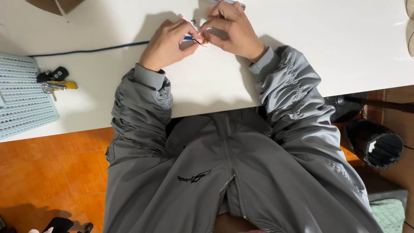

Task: Wiring an electrical plug by loosening screws with a screwdriver and inserting wires into terminals

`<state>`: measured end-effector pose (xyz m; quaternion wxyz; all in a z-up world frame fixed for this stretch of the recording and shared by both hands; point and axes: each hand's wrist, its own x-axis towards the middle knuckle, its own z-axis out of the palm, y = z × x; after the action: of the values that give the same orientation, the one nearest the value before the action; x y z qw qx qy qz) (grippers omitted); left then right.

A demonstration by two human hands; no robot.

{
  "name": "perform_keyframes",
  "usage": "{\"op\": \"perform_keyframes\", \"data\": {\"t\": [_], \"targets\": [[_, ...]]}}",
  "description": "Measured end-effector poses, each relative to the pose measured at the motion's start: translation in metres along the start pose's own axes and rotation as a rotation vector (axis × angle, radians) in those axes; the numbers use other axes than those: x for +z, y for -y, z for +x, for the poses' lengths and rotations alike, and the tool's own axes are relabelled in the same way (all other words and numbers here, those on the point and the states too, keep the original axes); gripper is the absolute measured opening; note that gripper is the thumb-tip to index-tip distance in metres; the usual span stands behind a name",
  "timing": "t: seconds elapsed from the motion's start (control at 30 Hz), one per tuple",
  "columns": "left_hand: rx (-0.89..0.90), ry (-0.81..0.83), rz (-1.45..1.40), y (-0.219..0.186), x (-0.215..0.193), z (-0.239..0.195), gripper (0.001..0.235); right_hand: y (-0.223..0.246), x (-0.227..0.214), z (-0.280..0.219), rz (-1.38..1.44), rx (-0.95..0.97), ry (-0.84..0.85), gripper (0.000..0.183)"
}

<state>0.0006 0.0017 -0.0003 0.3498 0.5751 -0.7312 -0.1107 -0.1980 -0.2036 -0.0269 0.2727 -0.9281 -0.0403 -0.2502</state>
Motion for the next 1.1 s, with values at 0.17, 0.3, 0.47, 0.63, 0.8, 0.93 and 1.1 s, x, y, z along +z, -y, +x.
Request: {"op": "perform_keyframes", "data": {"t": [0.17, 0.3, 0.47, 0.63, 0.8, 0.93, 1.1], "targets": [[-0.026, 0.013, 0.077, 0.001, 0.0, -0.004, 0.027, 0.0, 0.002, 0.001, -0.026, -0.028, -0.007, 0.021], [-0.063, 0.023, 0.065, 0.0, 0.0, -0.004, 0.029, -0.002, 0.001, -0.002, -0.078, -0.003, -0.01, 0.026], [-0.07, 0.006, 0.056, 0.002, 0.003, -0.005, 0.027, 0.0, 0.002, 0.001, 0.021, -0.041, 0.006, 0.007], [-0.065, 0.018, 0.064, 0.002, 0.003, -0.006, 0.027, 0.0, 0.001, 0.001, -0.069, -0.038, -0.022, 0.024], [-0.047, 0.015, 0.053, 0.003, 0.002, -0.004, 0.027, 0.001, 0.0, 0.001, 0.001, -0.056, 0.007, 0.01], [-0.026, 0.01, 0.082, 0.005, 0.003, -0.005, 0.028, -0.003, 0.002, -0.002, -0.084, -0.013, -0.03, 0.024], [-0.048, 0.023, 0.073, 0.004, 0.001, -0.004, 0.026, -0.005, -0.014, -0.005, -0.077, -0.024, -0.052, 0.008]]}}
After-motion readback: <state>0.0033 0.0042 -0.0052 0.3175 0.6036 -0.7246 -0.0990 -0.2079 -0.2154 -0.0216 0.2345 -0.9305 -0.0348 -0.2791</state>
